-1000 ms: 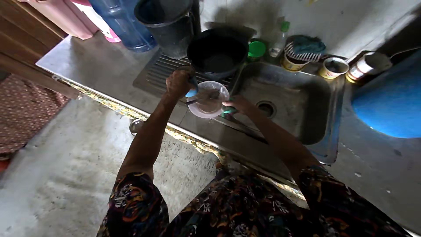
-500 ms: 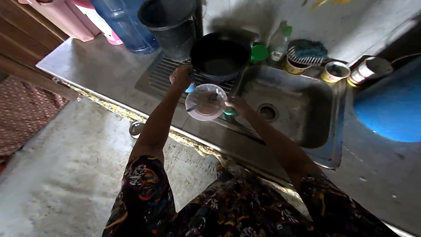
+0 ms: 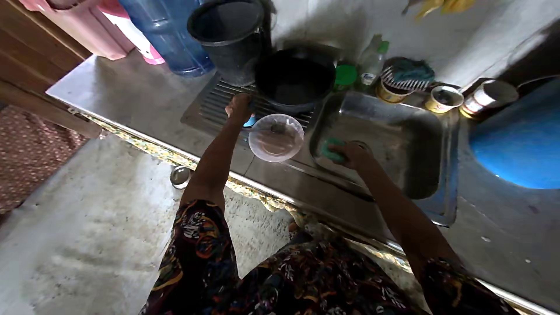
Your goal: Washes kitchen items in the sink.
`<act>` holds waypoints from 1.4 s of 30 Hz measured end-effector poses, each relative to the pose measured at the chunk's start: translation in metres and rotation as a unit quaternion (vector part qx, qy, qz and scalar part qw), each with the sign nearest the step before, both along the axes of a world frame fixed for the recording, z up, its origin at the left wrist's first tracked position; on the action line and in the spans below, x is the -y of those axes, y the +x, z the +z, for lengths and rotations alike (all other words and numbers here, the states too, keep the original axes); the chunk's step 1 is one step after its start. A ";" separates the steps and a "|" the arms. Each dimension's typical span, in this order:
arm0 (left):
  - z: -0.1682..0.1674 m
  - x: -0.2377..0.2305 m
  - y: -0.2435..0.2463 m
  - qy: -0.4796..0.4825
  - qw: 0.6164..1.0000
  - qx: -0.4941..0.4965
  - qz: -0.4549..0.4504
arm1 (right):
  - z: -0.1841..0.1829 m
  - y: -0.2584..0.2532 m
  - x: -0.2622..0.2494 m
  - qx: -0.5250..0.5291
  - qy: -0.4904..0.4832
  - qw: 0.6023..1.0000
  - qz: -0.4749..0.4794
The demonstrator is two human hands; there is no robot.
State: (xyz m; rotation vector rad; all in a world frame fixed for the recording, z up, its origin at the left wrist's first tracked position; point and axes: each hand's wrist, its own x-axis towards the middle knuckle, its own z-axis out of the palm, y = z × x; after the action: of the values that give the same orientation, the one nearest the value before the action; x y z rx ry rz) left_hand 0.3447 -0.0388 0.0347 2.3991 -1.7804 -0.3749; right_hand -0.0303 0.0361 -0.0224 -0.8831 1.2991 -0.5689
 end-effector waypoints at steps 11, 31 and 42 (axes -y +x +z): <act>0.025 -0.011 0.000 -0.042 0.996 -0.080 0.009 | -0.015 -0.053 -0.029 0.240 -0.012 0.952 -0.192; -0.038 -0.109 -0.357 -0.133 0.798 -0.574 -0.129 | 0.018 -0.071 -0.011 -0.033 -0.263 0.912 -0.312; -0.043 -0.125 -0.353 -0.166 0.825 -0.412 -0.349 | 0.004 -0.163 -0.015 -0.070 -0.146 0.983 -0.090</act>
State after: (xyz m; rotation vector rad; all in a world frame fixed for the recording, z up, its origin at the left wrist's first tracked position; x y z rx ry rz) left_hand -0.0085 0.0859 -0.0085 0.9895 -1.9299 -0.9030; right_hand -0.1930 0.0509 -0.0184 -1.0672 1.4550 -0.8685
